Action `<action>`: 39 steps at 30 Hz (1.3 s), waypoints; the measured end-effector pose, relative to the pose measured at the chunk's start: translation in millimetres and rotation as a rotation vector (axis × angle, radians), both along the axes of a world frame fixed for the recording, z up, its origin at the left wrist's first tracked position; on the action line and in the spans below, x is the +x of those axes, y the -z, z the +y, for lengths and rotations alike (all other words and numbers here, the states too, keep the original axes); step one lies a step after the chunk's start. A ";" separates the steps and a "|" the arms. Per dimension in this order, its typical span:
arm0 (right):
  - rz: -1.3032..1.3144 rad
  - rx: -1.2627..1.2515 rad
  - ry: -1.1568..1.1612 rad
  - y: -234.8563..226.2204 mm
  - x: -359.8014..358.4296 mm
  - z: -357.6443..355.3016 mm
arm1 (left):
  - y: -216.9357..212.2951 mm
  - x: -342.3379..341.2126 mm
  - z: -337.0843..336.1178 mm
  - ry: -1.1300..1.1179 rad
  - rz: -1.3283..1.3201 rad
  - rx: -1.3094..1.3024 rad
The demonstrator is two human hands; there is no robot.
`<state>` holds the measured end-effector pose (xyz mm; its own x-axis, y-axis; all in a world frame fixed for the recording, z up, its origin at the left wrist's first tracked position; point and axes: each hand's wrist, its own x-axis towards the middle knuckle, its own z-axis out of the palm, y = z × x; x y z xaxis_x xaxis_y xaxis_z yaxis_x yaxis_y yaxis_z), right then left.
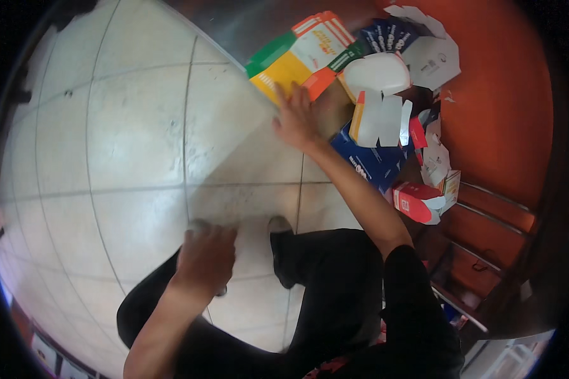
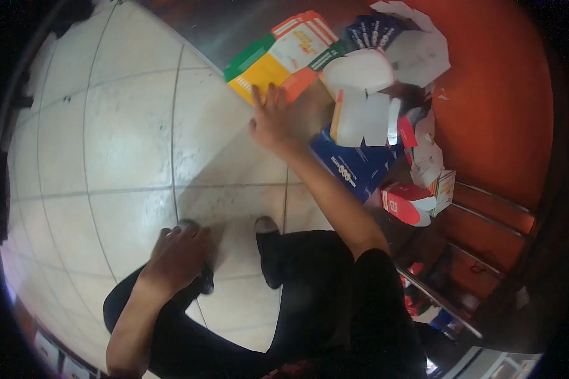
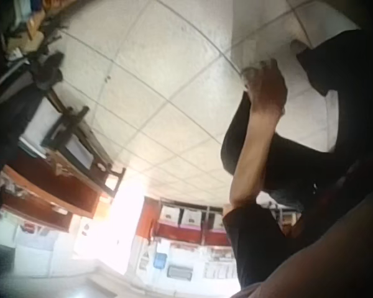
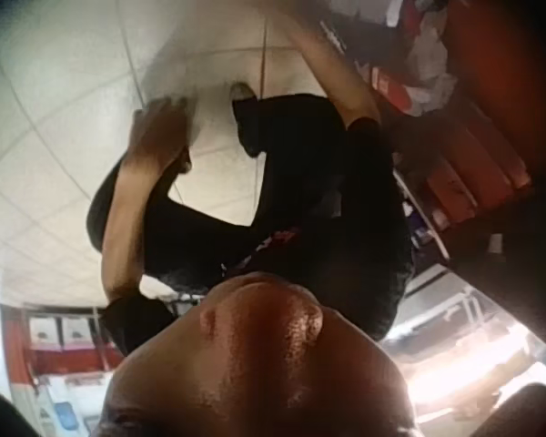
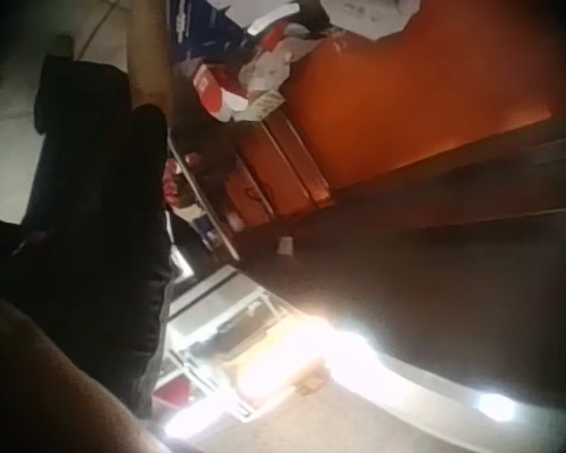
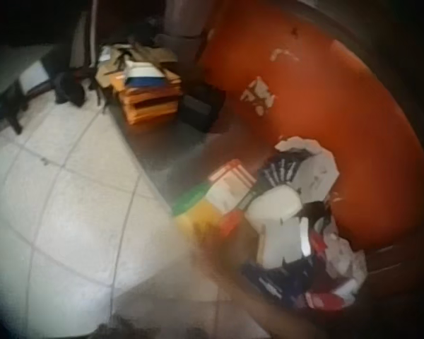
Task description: The person assembles cardboard food boxes by hand while sitting on the floor, folding and interlocking the tabs of multiple flat containers.
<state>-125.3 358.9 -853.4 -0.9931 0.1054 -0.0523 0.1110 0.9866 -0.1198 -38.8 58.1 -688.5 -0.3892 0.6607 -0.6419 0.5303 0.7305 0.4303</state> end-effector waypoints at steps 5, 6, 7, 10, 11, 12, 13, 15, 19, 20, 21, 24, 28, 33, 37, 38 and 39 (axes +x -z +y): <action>0.495 -0.212 -0.151 -28.8 -3.0 36.5 | -14.2 -22.1 0.8 -0.046 0.313 0.146; 0.573 -0.099 -0.036 -48.5 1.6 52.2 | -15.5 -19.2 2.3 0.009 0.333 0.154; 0.659 -0.018 0.075 -63.8 3.5 58.3 | -23.2 -18.3 1.5 0.055 0.365 0.130; 0.558 0.191 0.335 -69.5 39.4 93.1 | -30.6 -21.8 10.0 0.138 -0.028 0.249; 0.577 0.188 0.362 -60.7 53.6 104.9 | -29.7 -20.4 15.4 0.164 -0.010 0.240; 0.322 0.082 0.424 -50.3 67.6 114.1 | -30.4 -21.0 21.5 0.193 -0.092 0.262; 0.054 -0.012 0.487 -46.5 84.8 120.2 | -26.0 -24.6 30.0 0.232 -0.195 0.297; 0.032 0.066 0.553 -51.9 121.0 124.2 | -25.2 -37.1 54.6 0.358 -0.140 0.378; 0.317 0.032 0.621 -120.7 152.0 101.3 | -27.8 -61.5 94.6 0.218 -0.115 0.441; 0.406 -0.105 0.548 -147.7 153.8 87.7 | -30.2 -62.7 95.2 0.198 -0.072 0.444; 0.481 -0.230 0.465 -170.7 156.9 74.2 | -27.6 -63.9 94.6 0.016 -0.139 0.579; 0.627 -0.490 0.125 -207.3 158.8 21.8 | -21.8 -67.9 98.9 -0.325 -0.233 0.830; 0.648 -0.521 -0.378 -224.5 109.3 -12.3 | -51.7 -101.9 80.5 -0.308 0.551 1.207; 0.394 -1.176 -0.451 -217.2 43.6 -9.5 | -95.5 -117.9 31.0 -0.128 1.074 1.182; 0.084 -1.419 -0.539 -188.6 31.6 -21.4 | -109.1 -101.8 2.6 -0.054 1.196 0.819; 0.022 -1.434 -0.561 -175.9 33.3 -24.4 | -107.9 -94.2 3.0 0.002 1.264 0.771; -0.048 -1.453 -0.582 -166.6 36.3 -28.6 | -103.8 -92.3 -0.6 -0.002 1.253 0.754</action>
